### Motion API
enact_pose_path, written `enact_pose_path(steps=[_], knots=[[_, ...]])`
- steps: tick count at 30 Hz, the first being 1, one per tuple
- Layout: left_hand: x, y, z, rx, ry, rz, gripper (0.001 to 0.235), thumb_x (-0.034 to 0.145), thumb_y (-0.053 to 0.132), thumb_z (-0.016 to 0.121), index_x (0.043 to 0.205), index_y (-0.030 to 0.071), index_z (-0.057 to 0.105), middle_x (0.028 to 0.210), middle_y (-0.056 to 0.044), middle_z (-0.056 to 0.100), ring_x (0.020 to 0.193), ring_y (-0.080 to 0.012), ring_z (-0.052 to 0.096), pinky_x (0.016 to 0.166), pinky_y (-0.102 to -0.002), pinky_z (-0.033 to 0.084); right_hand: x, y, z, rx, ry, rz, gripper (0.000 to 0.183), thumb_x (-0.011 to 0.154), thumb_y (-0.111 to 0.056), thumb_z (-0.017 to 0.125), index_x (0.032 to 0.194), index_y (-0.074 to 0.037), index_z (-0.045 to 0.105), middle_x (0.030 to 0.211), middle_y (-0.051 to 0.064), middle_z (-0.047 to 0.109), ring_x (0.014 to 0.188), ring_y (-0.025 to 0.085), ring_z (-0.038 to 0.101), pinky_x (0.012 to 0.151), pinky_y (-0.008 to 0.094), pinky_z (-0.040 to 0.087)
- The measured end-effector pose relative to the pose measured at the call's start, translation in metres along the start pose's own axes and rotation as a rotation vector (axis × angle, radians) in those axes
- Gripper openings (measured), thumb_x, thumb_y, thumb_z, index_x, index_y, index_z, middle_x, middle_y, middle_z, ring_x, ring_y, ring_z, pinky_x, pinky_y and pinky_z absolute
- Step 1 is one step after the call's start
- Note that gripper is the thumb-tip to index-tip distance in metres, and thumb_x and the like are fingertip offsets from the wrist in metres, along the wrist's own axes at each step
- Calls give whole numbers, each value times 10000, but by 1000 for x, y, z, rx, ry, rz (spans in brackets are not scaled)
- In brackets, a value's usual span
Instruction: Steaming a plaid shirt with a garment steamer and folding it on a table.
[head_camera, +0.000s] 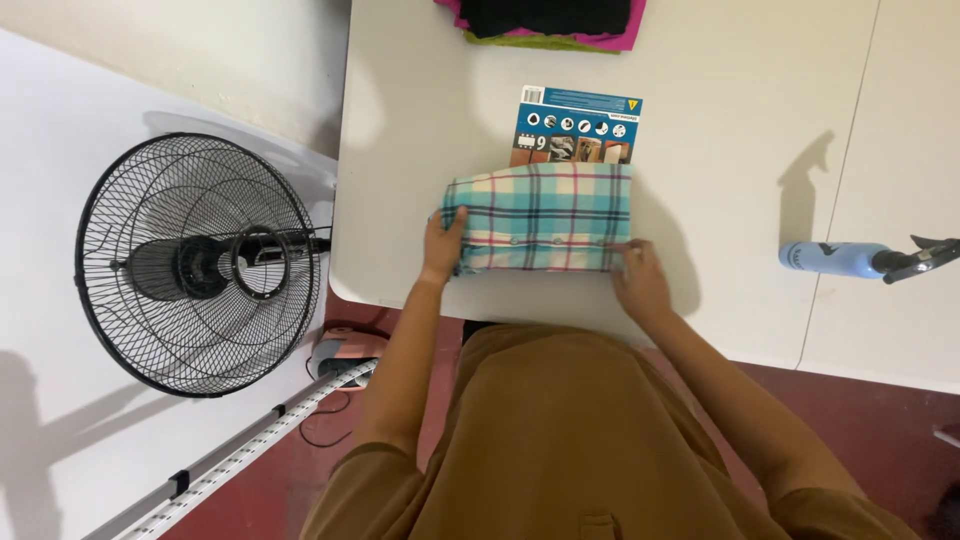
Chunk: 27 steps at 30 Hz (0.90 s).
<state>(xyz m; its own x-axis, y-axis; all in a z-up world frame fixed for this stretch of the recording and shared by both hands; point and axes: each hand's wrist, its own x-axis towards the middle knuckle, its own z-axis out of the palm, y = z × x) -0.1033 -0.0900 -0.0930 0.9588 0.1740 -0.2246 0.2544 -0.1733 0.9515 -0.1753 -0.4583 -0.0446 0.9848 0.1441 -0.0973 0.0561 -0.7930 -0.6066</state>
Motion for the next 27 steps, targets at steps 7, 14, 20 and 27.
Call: enact_pose_path(steps=[7,14,20,27], knots=[[-9,-67,-37,100,64,-193,485,1036,427,573,1177,-27,668,1049,-133,730,959,-219,647,880,-359,520,-3,19,6,-143,38,-65,495,984,-245,616,1462,-149,528,1362,273,527,1113,447,579,916,525,511],[9,-78,-28,561,34,-259,786,939,705,595,1156,-43,704,1110,-287,701,1087,-427,650,937,-446,505,18,25,26,-26,49,155,484,1062,-287,567,1488,-68,501,1298,251,547,1152,440,562,939,547,489],[32,-27,1,516,187,-240,720,836,696,679,917,-19,718,878,-229,717,880,-389,684,815,-458,523,49,26,48,256,70,444,556,1003,-339,613,1409,22,495,1096,248,650,972,397,658,899,493,522],[-22,51,22,261,533,-43,464,1033,445,605,933,-6,652,741,-209,615,709,-386,574,680,-467,507,46,88,69,161,56,324,448,1004,-264,641,1362,-7,564,1225,277,664,1126,435,644,950,499,503]])
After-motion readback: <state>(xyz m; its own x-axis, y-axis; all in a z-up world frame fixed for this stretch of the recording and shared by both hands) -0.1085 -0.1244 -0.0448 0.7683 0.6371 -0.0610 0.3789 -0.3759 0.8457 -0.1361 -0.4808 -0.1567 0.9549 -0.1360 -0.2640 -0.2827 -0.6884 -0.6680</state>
